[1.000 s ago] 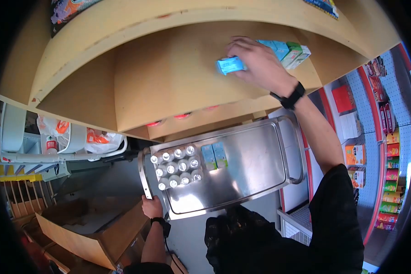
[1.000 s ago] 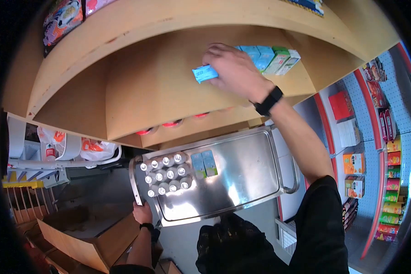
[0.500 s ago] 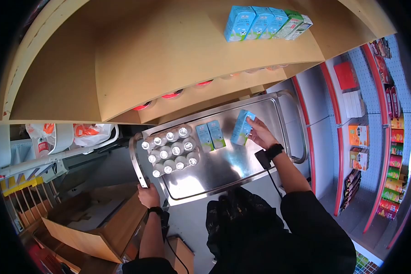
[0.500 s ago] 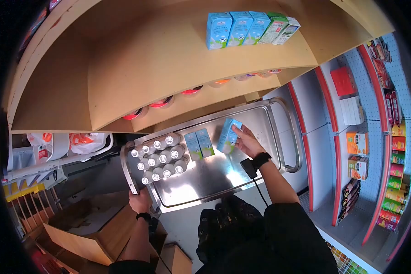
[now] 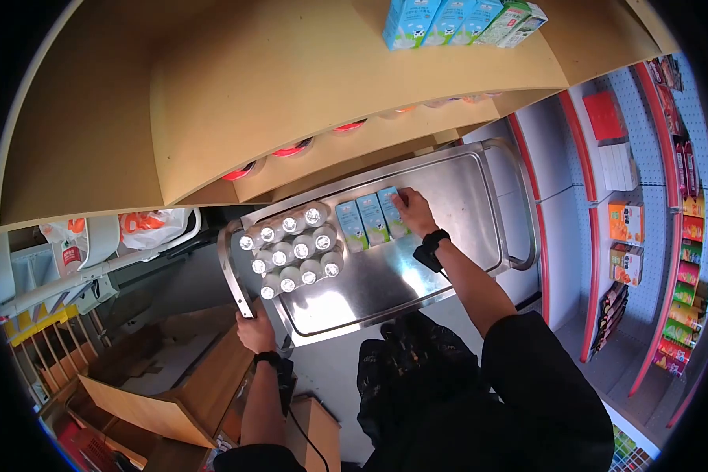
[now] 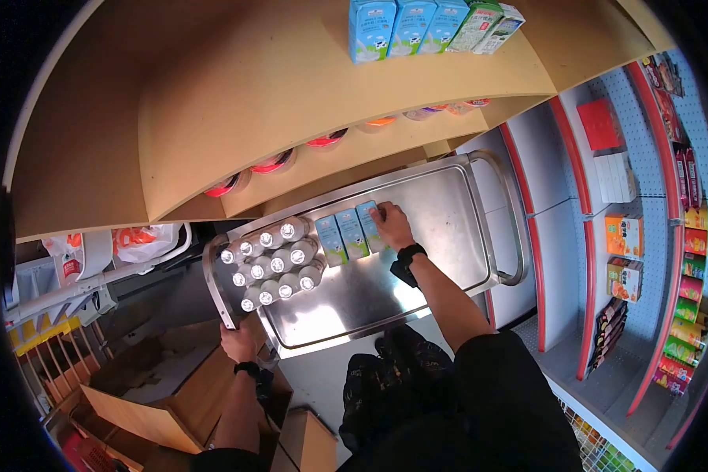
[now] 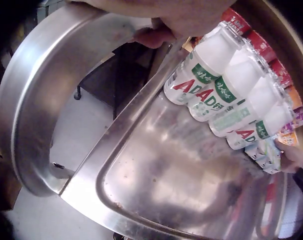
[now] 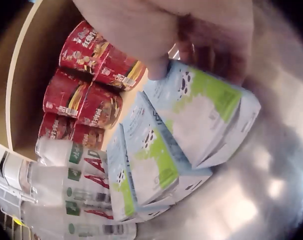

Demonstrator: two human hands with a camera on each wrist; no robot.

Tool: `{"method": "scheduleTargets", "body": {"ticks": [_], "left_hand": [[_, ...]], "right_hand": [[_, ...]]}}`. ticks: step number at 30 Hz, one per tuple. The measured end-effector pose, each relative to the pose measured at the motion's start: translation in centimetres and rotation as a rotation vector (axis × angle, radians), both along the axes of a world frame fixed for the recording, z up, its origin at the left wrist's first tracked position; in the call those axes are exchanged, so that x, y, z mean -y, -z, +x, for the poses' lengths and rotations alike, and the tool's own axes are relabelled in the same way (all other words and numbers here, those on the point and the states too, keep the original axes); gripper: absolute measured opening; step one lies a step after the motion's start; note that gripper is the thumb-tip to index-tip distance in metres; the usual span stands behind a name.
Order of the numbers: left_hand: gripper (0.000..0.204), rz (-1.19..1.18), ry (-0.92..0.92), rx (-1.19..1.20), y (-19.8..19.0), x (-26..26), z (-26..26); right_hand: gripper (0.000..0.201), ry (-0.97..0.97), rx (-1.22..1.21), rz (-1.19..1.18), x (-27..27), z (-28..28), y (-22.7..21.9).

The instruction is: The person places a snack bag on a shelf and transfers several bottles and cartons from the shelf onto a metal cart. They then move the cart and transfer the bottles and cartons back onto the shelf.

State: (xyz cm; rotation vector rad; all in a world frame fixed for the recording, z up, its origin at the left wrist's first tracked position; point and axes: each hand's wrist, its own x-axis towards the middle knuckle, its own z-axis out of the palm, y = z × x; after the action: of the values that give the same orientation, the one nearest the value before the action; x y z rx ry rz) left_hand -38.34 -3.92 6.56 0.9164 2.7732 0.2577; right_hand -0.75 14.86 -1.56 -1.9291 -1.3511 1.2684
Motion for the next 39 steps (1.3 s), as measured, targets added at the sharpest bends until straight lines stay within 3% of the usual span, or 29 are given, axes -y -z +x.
{"method": "scheduleTargets", "body": {"ticks": [2, 5, 18, 21, 23, 24, 26, 27, 30, 32, 34, 36, 39], "left_hand": [[0.03, -0.009, -0.006, 0.001, -0.4, -0.2, 0.2], [0.031, -0.012, -0.004, 0.013, -0.4, -0.3, 0.2], [0.026, -0.013, -0.014, 0.067, -1.0, -0.4, 0.4], [0.026, -0.01, -0.007, 0.071, -0.9, -0.3, 0.2], [0.027, -0.012, -0.014, 0.088, -0.9, -0.3, 0.3], [0.027, -0.023, -0.021, 0.098, -1.0, -0.3, 0.2], [0.028, -0.005, -0.013, 0.085, -1.0, -0.2, 0.1], [0.029, -0.002, -0.014, 0.068, -0.9, -0.1, 0.2], [0.031, -0.028, -0.017, 0.115, -1.5, -0.2, 0.3], [0.032, -0.023, -0.017, 0.153, -1.6, -0.2, 0.0], [0.032, -0.034, -0.022, 0.184, -1.5, 0.2, -0.2], [0.031, -0.048, -0.018, 0.175, -1.1, 0.1, -0.3], [0.029, -0.039, -0.032, 0.213, -1.8, -0.1, -0.2]], "right_hand": [[0.039, -0.113, 0.315, 0.053, 0.2, 0.0, -1.4], [0.035, -0.092, 0.138, -0.088, 0.6, 0.3, -1.8], [0.033, -0.149, 0.185, -0.136, 0.6, -0.3, -2.2], [0.036, -0.125, 0.145, -0.104, 1.0, 0.2, -0.3], [0.038, 0.019, 0.027, -0.144, 1.4, 0.4, -0.4], [0.038, 0.029, 0.033, -0.127, 1.8, 0.4, -0.8], [0.04, -0.066, 0.281, -0.012, 2.5, 0.6, -2.2], [0.04, -0.054, 0.254, 0.063, 2.8, 1.1, -2.9], [0.033, -0.009, 0.076, 0.283, 1.2, 1.5, -9.2], [0.029, -0.112, 0.116, 0.499, -1.7, 2.2, -15.9], [0.027, -0.159, 0.374, 0.875, -5.4, 0.8, -25.2], [0.03, -0.235, 0.577, 1.075, -10.0, 0.1, -31.5], [0.04, -0.346, 0.792, 1.147, -16.7, -0.9, -36.0]]}}
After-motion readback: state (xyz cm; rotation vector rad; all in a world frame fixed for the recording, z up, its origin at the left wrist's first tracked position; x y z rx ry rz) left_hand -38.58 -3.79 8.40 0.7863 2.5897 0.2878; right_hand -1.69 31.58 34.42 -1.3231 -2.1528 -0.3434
